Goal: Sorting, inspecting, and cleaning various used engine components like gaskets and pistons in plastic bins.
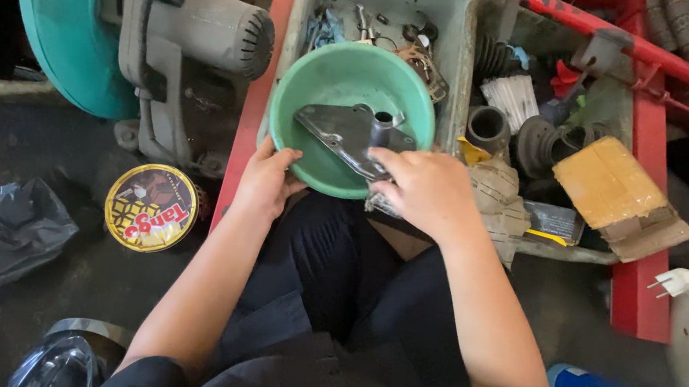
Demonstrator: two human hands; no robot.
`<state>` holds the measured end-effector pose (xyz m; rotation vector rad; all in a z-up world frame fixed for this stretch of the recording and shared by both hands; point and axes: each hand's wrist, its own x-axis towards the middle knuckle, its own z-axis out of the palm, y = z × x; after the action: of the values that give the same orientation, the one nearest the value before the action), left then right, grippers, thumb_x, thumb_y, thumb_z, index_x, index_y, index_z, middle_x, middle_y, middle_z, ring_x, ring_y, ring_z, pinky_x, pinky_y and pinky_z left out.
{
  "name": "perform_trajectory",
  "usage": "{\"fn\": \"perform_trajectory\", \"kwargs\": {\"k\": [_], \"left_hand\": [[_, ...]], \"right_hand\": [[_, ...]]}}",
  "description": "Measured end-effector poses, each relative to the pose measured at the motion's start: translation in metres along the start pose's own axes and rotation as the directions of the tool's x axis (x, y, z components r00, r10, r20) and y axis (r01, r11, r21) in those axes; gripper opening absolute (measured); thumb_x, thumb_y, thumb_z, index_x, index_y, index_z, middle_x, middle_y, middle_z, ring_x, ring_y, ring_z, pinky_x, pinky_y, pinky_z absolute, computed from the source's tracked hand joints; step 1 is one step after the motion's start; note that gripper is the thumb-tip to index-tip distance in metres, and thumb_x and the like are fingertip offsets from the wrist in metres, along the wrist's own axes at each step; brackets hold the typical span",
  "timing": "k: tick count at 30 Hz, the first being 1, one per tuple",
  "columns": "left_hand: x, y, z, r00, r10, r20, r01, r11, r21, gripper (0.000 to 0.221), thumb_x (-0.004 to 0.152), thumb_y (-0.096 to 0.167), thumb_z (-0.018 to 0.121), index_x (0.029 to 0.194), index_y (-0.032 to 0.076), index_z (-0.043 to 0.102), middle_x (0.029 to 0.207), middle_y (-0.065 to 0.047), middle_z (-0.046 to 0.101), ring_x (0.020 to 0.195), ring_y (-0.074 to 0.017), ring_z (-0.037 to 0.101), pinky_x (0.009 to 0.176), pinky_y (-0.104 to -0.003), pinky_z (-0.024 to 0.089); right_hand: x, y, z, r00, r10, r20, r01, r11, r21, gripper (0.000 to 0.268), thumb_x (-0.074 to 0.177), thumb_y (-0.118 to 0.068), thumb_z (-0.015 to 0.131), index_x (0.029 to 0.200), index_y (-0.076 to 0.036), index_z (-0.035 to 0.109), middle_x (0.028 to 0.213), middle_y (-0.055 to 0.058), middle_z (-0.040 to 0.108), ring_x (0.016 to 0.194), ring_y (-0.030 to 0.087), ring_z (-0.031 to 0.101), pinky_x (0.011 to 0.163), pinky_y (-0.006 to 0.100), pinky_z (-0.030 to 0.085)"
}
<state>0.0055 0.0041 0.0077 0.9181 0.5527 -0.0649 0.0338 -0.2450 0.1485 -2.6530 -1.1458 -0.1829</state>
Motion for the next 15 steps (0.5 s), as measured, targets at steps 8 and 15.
{"fn": "perform_trajectory", "kwargs": {"k": [8, 15], "left_hand": [[0.003, 0.005, 0.001, 1.000, -0.021, -0.001, 0.021, 1.000, 0.023, 0.053, 0.091, 0.001, 0.054, 0.142, 0.012, 0.051, 0.121, -0.010, 0.064, 0.105, -0.0297, 0.068, 0.084, -0.051, 0.062], [-0.012, 0.030, 0.000, 0.995, 0.090, -0.050, -0.090, 0.996, 0.009, 0.058, 0.088, 0.000, 0.054, 0.143, 0.019, 0.050, 0.123, -0.007, 0.065, 0.105, -0.0263, 0.068, 0.084, -0.050, 0.062]], "right_hand": [[-0.049, 0.014, -0.012, 0.852, 0.301, -0.429, -0.109, 0.902, 0.417, 0.038, 0.089, -0.016, 0.085, 0.124, -0.012, 0.072, 0.109, 0.011, 0.076, 0.085, 0.018, 0.074, 0.073, 0.029, 0.055], [-0.068, 0.056, 0.027, 0.524, 0.721, -0.453, -0.193, 0.619, 0.762, 0.020, 0.102, -0.008, 0.075, 0.122, -0.007, 0.073, 0.092, 0.005, 0.074, 0.072, 0.009, 0.064, 0.065, 0.026, 0.048]]}}
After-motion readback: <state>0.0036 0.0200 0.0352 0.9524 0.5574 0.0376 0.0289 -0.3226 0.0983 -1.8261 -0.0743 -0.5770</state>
